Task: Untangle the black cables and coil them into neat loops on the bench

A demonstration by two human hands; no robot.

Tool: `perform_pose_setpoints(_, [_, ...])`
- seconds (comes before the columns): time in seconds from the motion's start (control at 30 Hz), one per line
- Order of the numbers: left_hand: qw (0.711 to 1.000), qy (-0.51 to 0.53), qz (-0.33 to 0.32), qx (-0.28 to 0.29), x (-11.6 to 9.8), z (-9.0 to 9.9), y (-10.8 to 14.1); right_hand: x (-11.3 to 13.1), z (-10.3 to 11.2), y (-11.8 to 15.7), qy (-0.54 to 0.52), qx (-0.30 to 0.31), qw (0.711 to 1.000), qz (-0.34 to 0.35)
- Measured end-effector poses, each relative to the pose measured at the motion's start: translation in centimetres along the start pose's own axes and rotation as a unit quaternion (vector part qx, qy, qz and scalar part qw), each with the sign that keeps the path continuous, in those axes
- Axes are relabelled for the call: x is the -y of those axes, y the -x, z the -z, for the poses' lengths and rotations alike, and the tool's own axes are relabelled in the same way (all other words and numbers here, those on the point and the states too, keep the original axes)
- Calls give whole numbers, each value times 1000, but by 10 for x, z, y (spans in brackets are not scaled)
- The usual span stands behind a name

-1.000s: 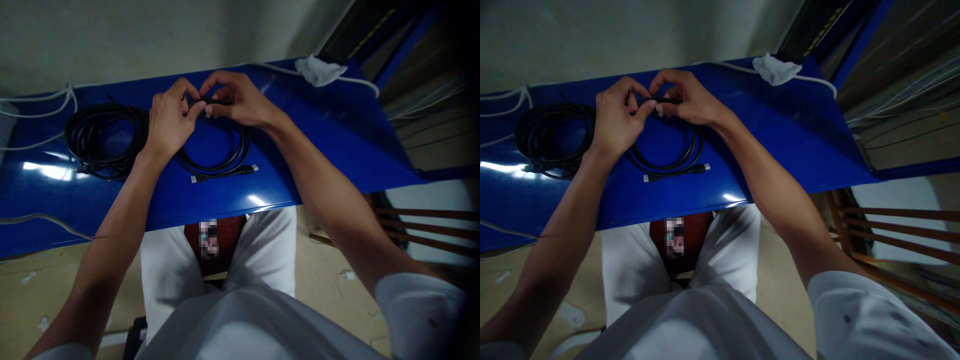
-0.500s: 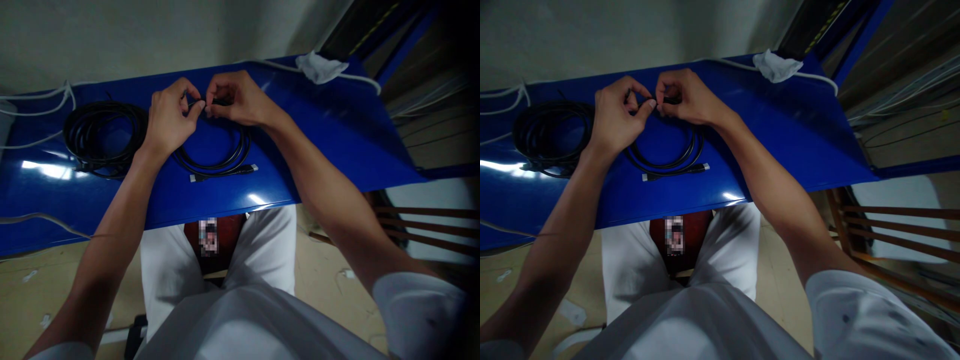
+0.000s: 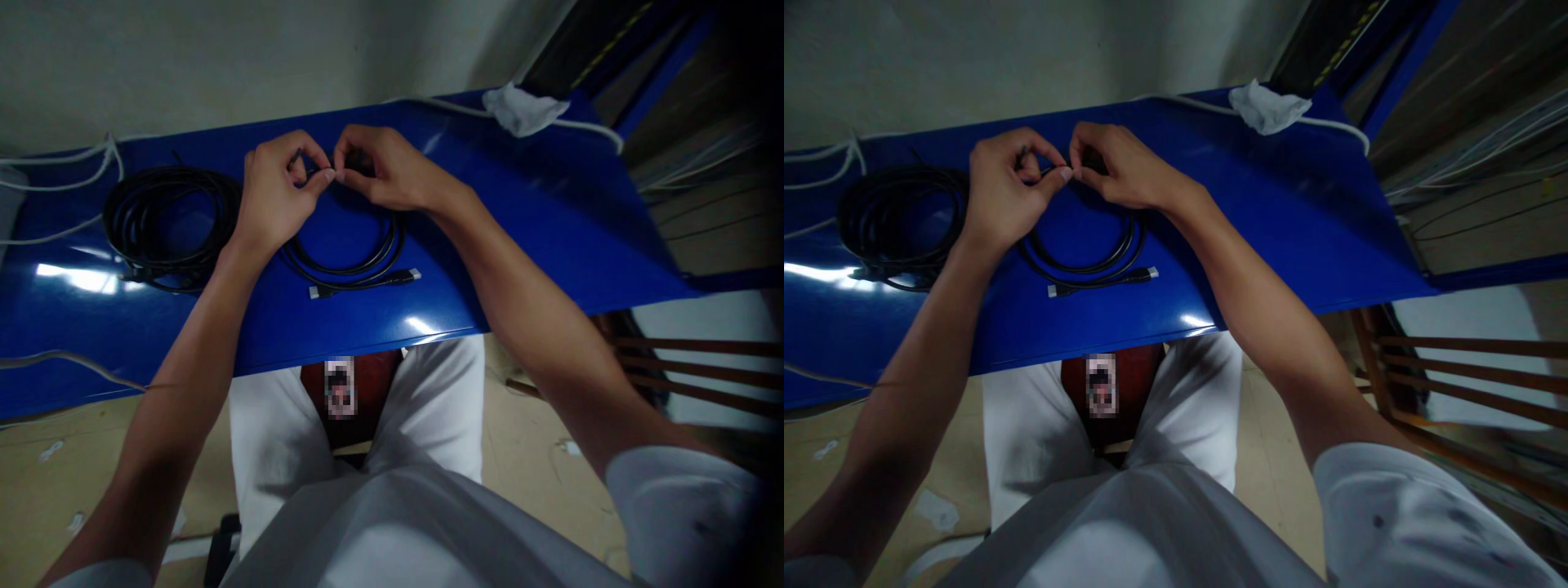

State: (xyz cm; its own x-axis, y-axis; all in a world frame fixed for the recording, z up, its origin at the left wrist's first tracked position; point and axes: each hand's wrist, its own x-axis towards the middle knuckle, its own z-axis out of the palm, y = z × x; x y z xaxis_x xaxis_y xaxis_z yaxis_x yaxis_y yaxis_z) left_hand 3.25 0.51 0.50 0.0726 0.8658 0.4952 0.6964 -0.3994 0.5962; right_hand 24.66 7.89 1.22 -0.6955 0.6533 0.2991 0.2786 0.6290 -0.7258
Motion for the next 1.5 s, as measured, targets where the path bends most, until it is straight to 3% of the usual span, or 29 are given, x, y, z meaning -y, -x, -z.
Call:
perform_pose_setpoints(0.2, [1000, -3, -5, -5, 1, 0, -1, -13, -1, 0, -10, -9, 997, 74])
perform_pose_setpoints(0.47, [1000, 15, 24, -4, 4, -1, -3, -15, -3, 0, -62, -18, 997, 44])
perform_pose_setpoints(0.97, [998, 7, 58, -12, 2, -5, -1, -18, -7, 0, -27, -27, 995, 94])
perform_pose_setpoints(1.27, [999, -11, 32, -20, 1, -2, -1, -10, -7, 2, -70, -28, 996, 46])
perform_pose_setpoints(1.5, [1000, -6, 14, 16, -1, 2, -2, -6, -8, -4, -116, -58, 991, -21])
